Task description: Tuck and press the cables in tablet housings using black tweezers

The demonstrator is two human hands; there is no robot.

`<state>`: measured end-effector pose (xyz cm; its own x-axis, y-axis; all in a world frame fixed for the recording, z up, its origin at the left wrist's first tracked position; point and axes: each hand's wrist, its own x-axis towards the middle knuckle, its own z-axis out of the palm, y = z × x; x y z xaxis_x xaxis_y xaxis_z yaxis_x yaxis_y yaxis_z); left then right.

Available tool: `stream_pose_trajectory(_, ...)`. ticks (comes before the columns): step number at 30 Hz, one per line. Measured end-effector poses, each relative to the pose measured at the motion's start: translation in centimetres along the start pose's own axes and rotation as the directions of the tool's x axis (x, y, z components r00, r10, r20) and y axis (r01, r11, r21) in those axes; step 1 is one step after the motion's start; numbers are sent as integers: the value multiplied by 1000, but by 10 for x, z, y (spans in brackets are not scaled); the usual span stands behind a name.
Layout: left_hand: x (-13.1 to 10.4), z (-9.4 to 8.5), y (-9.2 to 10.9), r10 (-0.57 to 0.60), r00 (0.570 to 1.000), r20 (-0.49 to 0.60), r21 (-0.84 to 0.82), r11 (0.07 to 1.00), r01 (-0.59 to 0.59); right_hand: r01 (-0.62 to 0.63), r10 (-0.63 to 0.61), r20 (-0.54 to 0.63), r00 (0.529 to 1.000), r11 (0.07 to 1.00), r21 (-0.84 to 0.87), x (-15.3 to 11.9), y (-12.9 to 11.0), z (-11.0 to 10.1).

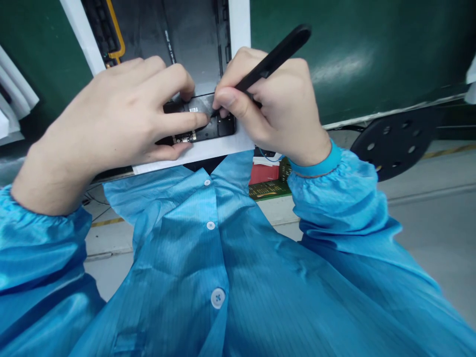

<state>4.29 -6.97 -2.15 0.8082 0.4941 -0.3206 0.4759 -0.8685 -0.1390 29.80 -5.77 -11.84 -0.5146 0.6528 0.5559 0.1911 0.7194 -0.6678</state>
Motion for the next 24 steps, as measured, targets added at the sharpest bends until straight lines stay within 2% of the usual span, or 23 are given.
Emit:
stream_pose_trajectory(5, 2, 2, -1, -61, 996, 72, -91, 994, 68, 35, -35, 18, 999, 999, -9, 1, -5, -4)
stream_pose_trajectory(12, -1, 5, -3, 11, 999, -36, -2, 1000, -11, 44, -44, 0, 999, 998, -45, 0, -1, -1)
stream_pose_trajectory(16, -2, 5, -4, 5, 1000, -28, -24, 1000, -6, 20, -19, 9, 1000, 999, -45, 0, -2, -2)
stream_pose_trajectory(21, -3, 4, -5, 11, 998, -63, -47, 999, -14, 49, -50, -22, 998, 998, -50, 0, -1, 0)
stream_pose_trajectory(24, -3, 5, -4, 8, 999, -40, -70, 998, -11, 61, -62, -32, 998, 998, -26, 0, 0, 2)
